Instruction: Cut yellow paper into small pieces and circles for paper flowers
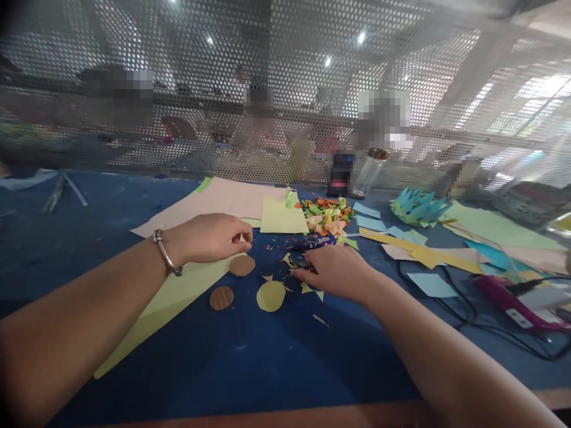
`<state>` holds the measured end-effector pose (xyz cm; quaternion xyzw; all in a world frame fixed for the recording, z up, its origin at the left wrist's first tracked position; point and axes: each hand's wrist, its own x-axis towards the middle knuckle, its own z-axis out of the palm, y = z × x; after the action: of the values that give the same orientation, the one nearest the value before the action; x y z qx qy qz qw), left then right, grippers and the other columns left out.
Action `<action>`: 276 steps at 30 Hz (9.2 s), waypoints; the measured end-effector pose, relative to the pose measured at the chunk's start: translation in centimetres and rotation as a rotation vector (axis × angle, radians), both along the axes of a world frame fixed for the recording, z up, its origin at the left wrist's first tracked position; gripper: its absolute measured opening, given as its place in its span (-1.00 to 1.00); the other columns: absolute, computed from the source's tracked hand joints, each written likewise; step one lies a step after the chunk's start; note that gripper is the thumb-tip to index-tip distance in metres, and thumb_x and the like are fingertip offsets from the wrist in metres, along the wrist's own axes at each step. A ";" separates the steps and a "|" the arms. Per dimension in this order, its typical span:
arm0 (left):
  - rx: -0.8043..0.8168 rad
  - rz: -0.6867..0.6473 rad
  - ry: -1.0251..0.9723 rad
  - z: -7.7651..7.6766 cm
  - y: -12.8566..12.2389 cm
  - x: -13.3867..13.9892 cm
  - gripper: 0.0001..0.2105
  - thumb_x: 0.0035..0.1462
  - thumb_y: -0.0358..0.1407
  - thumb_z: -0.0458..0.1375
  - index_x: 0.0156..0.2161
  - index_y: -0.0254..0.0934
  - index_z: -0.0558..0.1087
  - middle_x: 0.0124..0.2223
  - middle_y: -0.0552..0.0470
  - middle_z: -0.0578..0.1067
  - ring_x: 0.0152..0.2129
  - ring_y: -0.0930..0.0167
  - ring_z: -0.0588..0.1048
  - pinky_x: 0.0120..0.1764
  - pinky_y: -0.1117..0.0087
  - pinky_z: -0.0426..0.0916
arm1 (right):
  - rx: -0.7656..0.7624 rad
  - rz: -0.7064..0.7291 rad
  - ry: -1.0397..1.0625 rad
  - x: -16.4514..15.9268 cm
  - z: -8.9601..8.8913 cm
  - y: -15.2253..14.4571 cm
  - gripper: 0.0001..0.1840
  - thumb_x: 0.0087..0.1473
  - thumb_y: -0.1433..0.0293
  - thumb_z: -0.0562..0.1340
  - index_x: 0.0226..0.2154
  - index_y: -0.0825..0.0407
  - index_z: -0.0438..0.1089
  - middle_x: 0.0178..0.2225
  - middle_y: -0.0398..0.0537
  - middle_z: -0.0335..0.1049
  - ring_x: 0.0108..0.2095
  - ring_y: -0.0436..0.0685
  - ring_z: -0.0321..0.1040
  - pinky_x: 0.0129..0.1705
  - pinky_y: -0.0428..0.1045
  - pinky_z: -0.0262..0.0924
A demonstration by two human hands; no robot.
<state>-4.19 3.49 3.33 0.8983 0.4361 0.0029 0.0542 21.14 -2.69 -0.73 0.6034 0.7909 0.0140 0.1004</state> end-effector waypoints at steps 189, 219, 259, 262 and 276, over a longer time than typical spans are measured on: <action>-0.251 0.043 -1.029 -6.6 -3.6 4.7 -0.80 0.20 -0.17 0.20 -0.29 -0.28 0.51 -0.39 0.10 0.50 -0.51 0.52 0.35 -0.45 0.51 0.21 | 0.262 0.161 0.966 -0.4 -1.0 0.3 -0.88 0.13 0.41 0.19 -0.44 0.02 0.28 -0.58 -0.27 0.17 -0.58 -0.08 0.11 -0.53 -0.12 -0.01; -0.241 0.088 -0.742 -6.2 -3.0 3.8 -0.91 0.02 -0.30 0.16 -0.45 -0.27 0.44 -0.53 0.14 0.45 -0.57 0.50 0.36 -0.50 0.48 0.17 | 0.141 0.177 0.861 -0.7 -1.2 0.3 -0.95 0.03 0.44 0.21 -0.45 0.04 0.33 -0.59 -0.29 0.22 -0.58 -0.09 0.10 -0.53 -0.13 -0.03; -0.376 -0.048 -0.920 -5.8 -3.6 4.3 -0.75 0.13 -0.23 0.24 -0.09 -0.26 0.49 -0.27 0.03 0.57 -0.35 0.41 0.51 -0.30 0.42 0.38 | 0.077 0.230 0.801 -1.0 -1.3 0.1 -0.87 -0.04 0.50 0.17 -0.56 0.04 0.25 -0.61 -0.29 0.11 -0.57 -0.08 0.02 -0.52 -0.12 -0.07; -0.514 -0.041 -0.960 -6.4 -3.0 4.2 -0.78 0.13 -0.27 0.24 -0.11 -0.29 0.51 -0.24 -0.01 0.59 -0.32 0.41 0.53 -0.22 0.39 0.40 | 0.125 0.204 0.820 -0.9 -1.3 0.2 -0.89 -0.03 0.49 0.19 -0.54 0.04 0.30 -0.62 -0.29 0.15 -0.58 -0.08 0.05 -0.52 -0.12 -0.06; -0.856 0.363 -1.297 -5.3 -3.4 4.8 -0.90 0.12 -0.32 0.25 -0.36 -0.27 0.42 -0.39 0.09 0.51 -0.47 0.52 0.49 -0.42 0.53 0.33 | 0.432 0.464 0.704 -0.4 -1.7 -0.2 -0.82 0.18 0.46 0.16 -0.17 0.03 0.43 -0.30 -0.06 0.43 -0.43 -0.01 0.31 -0.32 -0.08 0.18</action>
<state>0.57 0.11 -1.96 0.5335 0.4203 0.3662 0.6361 20.76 -2.84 -2.44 0.3860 0.8698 -0.0048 -0.3074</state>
